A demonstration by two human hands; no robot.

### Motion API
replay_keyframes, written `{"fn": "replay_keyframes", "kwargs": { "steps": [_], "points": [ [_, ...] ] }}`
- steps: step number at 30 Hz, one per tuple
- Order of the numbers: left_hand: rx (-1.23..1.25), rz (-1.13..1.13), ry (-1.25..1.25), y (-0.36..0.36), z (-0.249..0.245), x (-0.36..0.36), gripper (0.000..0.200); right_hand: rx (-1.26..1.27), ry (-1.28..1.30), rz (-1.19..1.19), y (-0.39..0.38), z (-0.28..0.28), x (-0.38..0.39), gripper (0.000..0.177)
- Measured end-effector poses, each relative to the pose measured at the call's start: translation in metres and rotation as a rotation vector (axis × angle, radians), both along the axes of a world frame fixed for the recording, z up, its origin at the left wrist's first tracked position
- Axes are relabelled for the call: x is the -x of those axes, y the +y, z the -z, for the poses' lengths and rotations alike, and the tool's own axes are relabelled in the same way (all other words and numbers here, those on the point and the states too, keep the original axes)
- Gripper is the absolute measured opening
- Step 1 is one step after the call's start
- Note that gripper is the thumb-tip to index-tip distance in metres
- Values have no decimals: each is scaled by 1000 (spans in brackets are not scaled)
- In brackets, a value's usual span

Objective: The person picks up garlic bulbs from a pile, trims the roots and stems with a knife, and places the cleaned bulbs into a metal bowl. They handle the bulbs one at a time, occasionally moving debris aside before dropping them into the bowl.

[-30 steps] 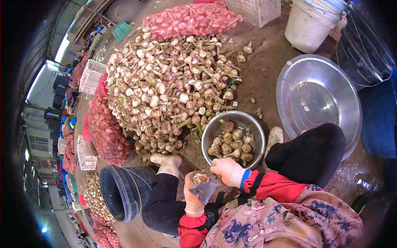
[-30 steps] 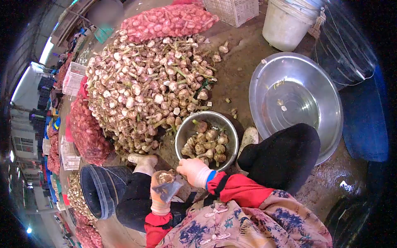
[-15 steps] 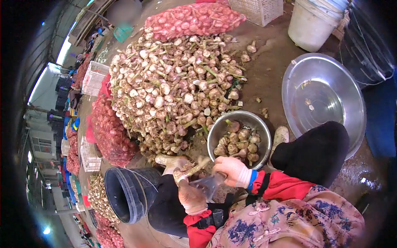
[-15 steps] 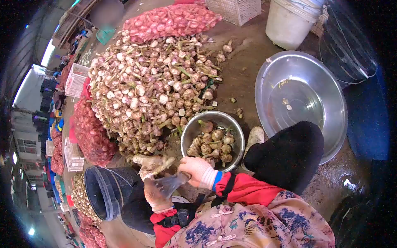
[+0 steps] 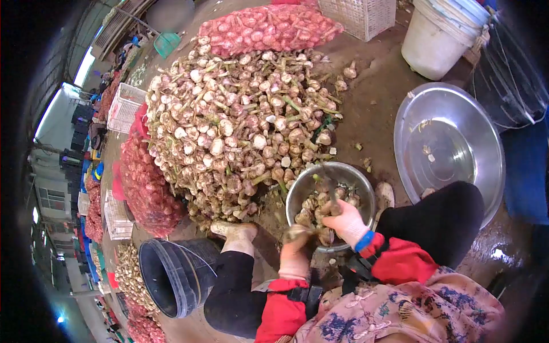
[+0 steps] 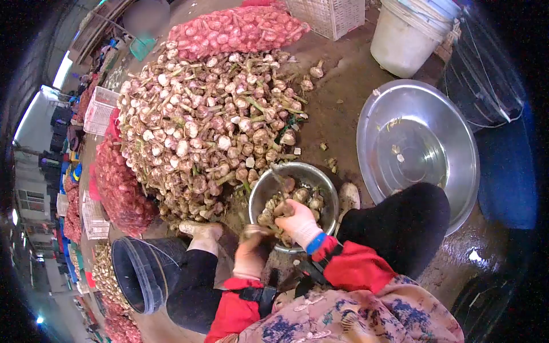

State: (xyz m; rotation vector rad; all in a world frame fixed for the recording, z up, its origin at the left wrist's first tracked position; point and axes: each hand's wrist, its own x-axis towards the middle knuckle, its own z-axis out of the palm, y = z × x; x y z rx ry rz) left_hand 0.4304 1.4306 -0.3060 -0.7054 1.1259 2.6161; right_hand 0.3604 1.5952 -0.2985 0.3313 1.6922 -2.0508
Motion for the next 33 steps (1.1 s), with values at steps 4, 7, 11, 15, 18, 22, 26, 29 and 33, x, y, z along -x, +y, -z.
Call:
{"fn": "replay_keyframes", "kwargs": {
  "steps": [4,7,11,15,18,22,26,29,33],
  "points": [
    [959,341,-184,-1,47,45,53,62,12,112,26,-44,2,21],
    [679,-124,-281,-33,81,113,50,42,16,169,20,-13,1,21],
    [781,-307,-612,-66,109,201,54,9,-186,64,5,-20,19,20],
    [608,17,-564,-96,170,238,61,9,-212,23,-2,1,23,21],
    [401,-211,-510,-75,142,234,57,-40,-196,-12,-2,8,29,21],
    [408,-279,-184,-65,102,210,37,11,-316,2,-3,2,29,22],
    [135,-128,74,-53,34,152,17,83,-169,25,-7,8,17,23],
    [263,24,143,-26,-39,106,21,137,-183,-43,-3,-16,16,25],
    [553,-20,80,-19,-65,41,49,-30,62,-205,-5,-2,-5,23]
  ]
}}
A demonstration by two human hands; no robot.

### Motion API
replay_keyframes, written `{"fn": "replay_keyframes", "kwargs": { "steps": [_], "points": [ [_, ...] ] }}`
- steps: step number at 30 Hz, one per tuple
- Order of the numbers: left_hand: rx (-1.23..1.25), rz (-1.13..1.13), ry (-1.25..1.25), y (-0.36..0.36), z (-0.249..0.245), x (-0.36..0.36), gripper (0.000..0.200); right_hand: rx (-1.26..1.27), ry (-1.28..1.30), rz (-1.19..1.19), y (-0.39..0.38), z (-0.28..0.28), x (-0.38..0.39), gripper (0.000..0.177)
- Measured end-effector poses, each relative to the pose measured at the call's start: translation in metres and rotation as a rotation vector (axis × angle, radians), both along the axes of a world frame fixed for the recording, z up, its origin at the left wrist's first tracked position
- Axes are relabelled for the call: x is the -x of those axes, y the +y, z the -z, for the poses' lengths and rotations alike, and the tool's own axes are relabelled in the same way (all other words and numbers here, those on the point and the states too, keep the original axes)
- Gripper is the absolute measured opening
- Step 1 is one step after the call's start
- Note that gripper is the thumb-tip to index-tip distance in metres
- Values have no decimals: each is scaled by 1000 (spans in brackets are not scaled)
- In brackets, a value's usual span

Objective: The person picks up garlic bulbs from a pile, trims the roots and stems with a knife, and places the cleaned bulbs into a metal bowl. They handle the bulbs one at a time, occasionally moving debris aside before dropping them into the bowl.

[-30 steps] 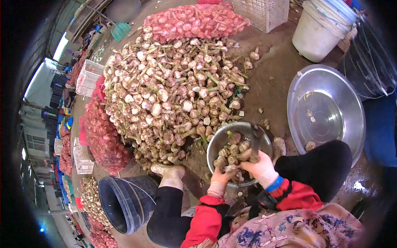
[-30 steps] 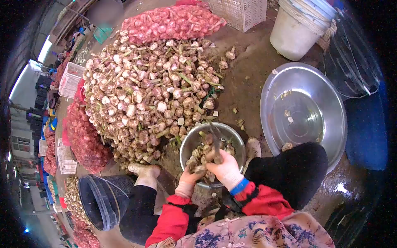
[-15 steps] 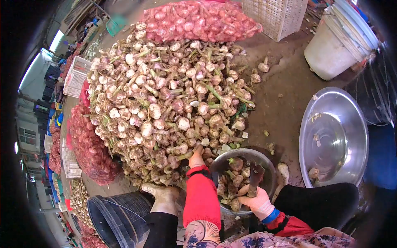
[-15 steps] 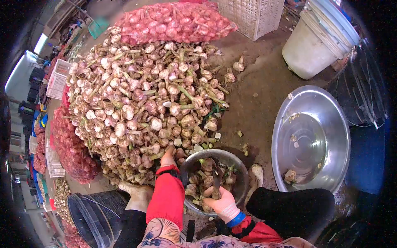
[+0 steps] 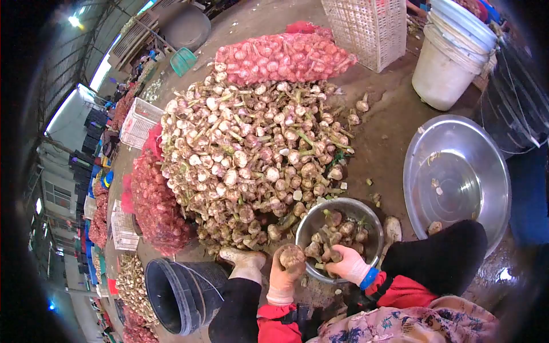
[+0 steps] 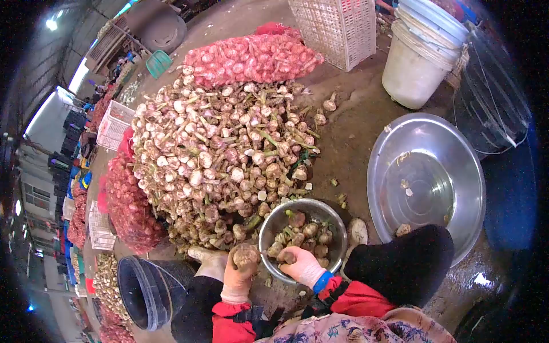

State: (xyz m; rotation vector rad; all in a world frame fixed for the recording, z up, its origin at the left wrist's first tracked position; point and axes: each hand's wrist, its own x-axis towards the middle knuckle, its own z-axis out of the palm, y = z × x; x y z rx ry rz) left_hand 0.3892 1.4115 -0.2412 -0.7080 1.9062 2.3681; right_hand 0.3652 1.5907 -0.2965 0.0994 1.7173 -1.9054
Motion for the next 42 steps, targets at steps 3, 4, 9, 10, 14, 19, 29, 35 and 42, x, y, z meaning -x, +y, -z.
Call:
{"fn": "replay_keyframes", "kwargs": {
  "steps": [3,4,9,10,14,19,29,35,42],
  "points": [
    [474,180,40,-13,4,-35,66,-254,597,-162,4,-18,-15,25],
    [542,228,101,-13,1,-47,65,-335,658,-283,5,-24,-20,24],
    [525,343,57,-5,-23,-79,69,-446,824,-571,0,-43,-35,24],
    [503,322,61,-1,-26,-83,68,-444,821,-573,-1,-43,-37,24],
    [462,227,78,8,-25,-91,64,-449,851,-638,-5,-38,-42,25],
    [584,183,122,17,-21,-98,62,-457,859,-685,-9,-26,-40,25],
    [897,-154,428,13,-67,-123,57,-609,283,-713,-30,28,-4,32],
    [450,-256,237,-18,-64,-117,53,-109,394,-74,-50,5,-4,24],
    [-454,-346,301,-4,-46,-99,53,-118,943,-343,-42,-27,-30,27]
  ]
}}
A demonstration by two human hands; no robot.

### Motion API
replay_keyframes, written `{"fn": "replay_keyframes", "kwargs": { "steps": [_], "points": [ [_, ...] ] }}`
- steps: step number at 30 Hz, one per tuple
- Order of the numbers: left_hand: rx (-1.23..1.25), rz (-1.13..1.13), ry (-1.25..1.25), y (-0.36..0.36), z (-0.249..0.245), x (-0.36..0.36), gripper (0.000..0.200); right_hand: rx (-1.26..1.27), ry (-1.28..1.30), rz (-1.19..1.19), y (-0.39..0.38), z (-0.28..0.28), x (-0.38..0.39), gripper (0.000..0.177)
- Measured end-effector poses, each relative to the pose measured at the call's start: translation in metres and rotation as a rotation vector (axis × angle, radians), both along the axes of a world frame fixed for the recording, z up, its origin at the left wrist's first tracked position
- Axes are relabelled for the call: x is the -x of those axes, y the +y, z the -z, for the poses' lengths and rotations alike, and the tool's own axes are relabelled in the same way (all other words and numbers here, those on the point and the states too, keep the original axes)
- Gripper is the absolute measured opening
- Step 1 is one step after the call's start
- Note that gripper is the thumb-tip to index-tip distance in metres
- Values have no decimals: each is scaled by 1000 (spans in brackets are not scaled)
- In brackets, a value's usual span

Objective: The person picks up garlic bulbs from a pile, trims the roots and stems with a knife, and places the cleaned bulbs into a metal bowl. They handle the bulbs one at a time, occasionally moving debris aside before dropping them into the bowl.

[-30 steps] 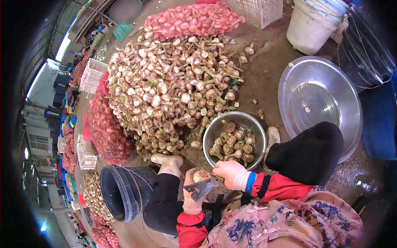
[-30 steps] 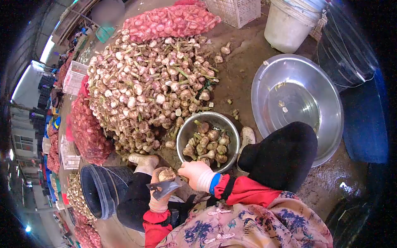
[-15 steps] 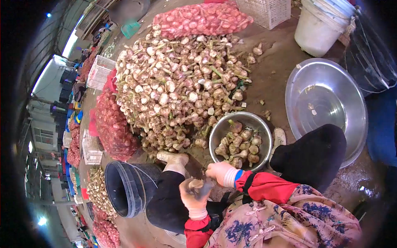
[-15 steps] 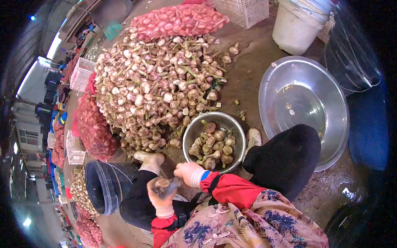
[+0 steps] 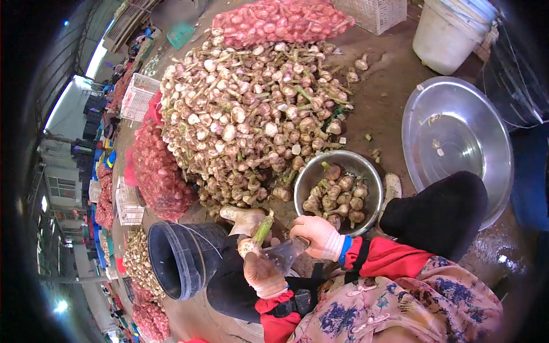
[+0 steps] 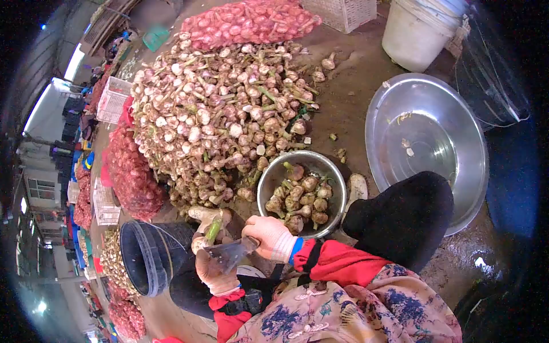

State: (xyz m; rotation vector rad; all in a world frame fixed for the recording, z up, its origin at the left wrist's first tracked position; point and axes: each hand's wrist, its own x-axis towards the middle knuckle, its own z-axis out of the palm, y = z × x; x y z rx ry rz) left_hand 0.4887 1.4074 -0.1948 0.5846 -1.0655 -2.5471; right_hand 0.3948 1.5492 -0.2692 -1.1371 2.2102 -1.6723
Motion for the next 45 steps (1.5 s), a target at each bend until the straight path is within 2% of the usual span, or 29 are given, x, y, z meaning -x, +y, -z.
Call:
{"fn": "replay_keyframes", "kwargs": {
  "steps": [7,8,9,10,11,12,13,15,16,17,18,19,21,23,24,25,27,28,29,31,32,33,35,38,40,41,43,44,45],
  "points": [
    [-58,117,124,15,11,2,50,146,-42,-12,-4,5,14,28],
    [-62,114,118,17,9,0,50,19,-138,-6,-7,37,14,27],
    [-65,147,145,20,1,3,48,-404,-463,-26,-3,58,23,31],
    [-65,188,177,22,-9,12,47,-476,-589,53,16,53,25,36],
    [-66,218,213,23,-18,22,46,-280,-886,157,19,104,17,33],
    [-3,148,-18,30,-23,37,39,-283,-971,264,27,72,27,33],
    [-5,109,-134,27,-6,38,34,-287,-1062,373,35,38,33,34],
    [7,182,-288,13,53,45,28,138,-1083,505,35,55,28,32],
    [56,301,-409,8,80,48,28,257,-1004,475,47,27,31,27],
    [104,421,-529,6,102,51,28,259,-1060,486,56,9,32,23],
    [303,513,-701,9,116,57,34,289,-1005,523,62,-1,31,21],
    [503,599,-751,12,129,65,40,316,-953,559,67,-5,29,19],
    [864,621,-722,5,164,83,42,262,-914,576,71,-2,29,17],
    [1139,418,-798,-13,173,114,41,132,-1035,562,66,2,35,17],
    [1216,212,-851,-21,175,134,43,206,-1050,549,60,7,37,19],
    [1154,222,-877,-34,172,145,60,337,-1049,578,49,8,40,23],
    [1358,125,-1166,-64,206,166,75,259,-1097,510,43,27,41,29],
    [1379,181,-1215,-80,221,173,87,251,-1087,482,42,36,40,31],
    [1228,182,-1353,-84,218,183,96,240,-1081,458,40,41,40,33],
    [932,191,-1141,-120,306,173,93,97,-1195,454,41,33,47,28],
    [920,212,-1186,-120,310,175,91,144,-1158,467,37,26,51,25],
    [909,241,-1228,-117,304,179,88,195,-1121,485,33,22,52,23],
    [858,179,-1143,-114,296,174,78,135,-1153,465,35,29,52,22],
    [849,79,-1109,-115,291,176,79,102,-1145,449,33,24,54,21],
    [334,-169,-722,-116,258,182,80,115,-1121,426,32,19,49,20],
    [341,-184,-714,-122,241,185,80,113,-1112,425,35,23,46,21],
    [1018,-53,-1002,-132,200,191,78,127,-1094,408,39,27,45,22],
    [1092,18,-981,-122,164,191,77,172,-1056,458,41,29,46,24],
    [1174,135,-782,-117,147,185,73,216,-1019,508,41,26,46,26]
  ]
}}
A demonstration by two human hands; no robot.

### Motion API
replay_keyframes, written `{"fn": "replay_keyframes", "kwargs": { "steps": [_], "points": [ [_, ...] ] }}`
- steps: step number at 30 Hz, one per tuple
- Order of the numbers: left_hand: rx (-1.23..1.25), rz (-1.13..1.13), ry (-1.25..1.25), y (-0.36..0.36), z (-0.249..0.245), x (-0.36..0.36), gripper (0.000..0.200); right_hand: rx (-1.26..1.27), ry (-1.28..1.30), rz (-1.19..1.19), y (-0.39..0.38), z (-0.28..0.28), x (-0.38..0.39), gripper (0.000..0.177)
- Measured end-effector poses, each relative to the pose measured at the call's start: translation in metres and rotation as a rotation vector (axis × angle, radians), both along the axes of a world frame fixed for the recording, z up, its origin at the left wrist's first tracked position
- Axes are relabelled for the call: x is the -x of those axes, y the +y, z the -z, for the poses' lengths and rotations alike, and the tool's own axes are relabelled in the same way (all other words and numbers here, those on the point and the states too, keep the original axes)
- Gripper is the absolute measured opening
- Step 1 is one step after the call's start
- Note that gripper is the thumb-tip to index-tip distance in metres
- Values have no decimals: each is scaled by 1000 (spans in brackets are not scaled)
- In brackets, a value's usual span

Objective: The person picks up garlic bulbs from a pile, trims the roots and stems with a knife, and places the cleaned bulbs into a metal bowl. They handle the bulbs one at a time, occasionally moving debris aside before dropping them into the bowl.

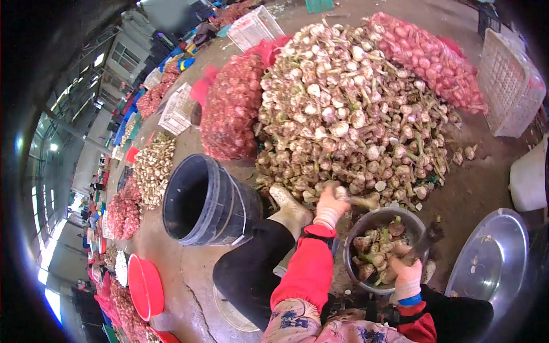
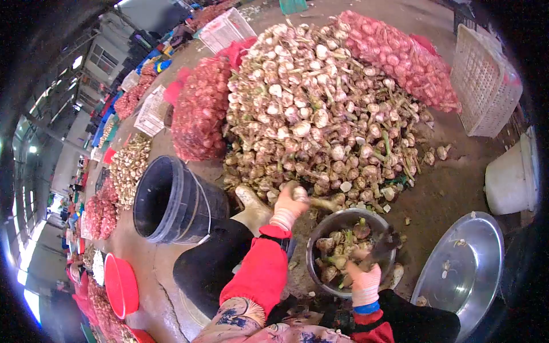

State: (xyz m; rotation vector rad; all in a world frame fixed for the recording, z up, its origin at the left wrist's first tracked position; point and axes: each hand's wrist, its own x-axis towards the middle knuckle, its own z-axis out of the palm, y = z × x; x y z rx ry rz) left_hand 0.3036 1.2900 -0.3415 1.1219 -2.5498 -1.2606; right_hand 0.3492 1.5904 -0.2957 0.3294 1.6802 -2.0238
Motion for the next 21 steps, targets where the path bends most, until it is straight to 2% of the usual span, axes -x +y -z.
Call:
{"fn": "replay_keyframes", "kwargs": {
  "steps": [2,4,6,8,9,10,12,13,14,16,17,18,20,21],
  "points": [
    [195,323,-45,32,-42,-15,67,49,20,-7,0,-51,6,37],
    [245,688,-89,72,-112,-40,65,150,119,-32,8,-64,7,44],
    [209,903,83,99,-123,-66,67,216,113,-89,19,-43,5,48],
    [167,950,120,125,-143,-84,69,428,158,-225,18,-24,-1,53],
    [26,845,155,138,-158,-93,78,576,112,-251,11,-25,-9,52],
    [33,848,157,142,-158,-101,78,580,118,-249,11,-34,-14,52],
    [-91,421,332,151,-152,-117,86,676,74,-175,17,-54,-15,45],
    [-249,323,228,151,-140,-120,95,577,18,-152,17,-54,-10,36],
    [-373,300,284,149,-102,-125,95,608,146,-185,16,-55,-10,36],
    [-837,341,357,152,-78,-131,78,193,479,-269,12,-42,-13,36],
    [-758,484,473,150,-67,-129,75,287,441,-234,10,-46,-19,38],
    [-755,363,433,157,-111,-134,69,362,335,-222,8,-48,-25,38],
    [-950,329,469,139,-66,-138,88,358,387,-330,7,-47,-29,38],
    [-918,247,400,133,-65,-141,84,359,384,-361,7,-46,-32,39]
  ]
}}
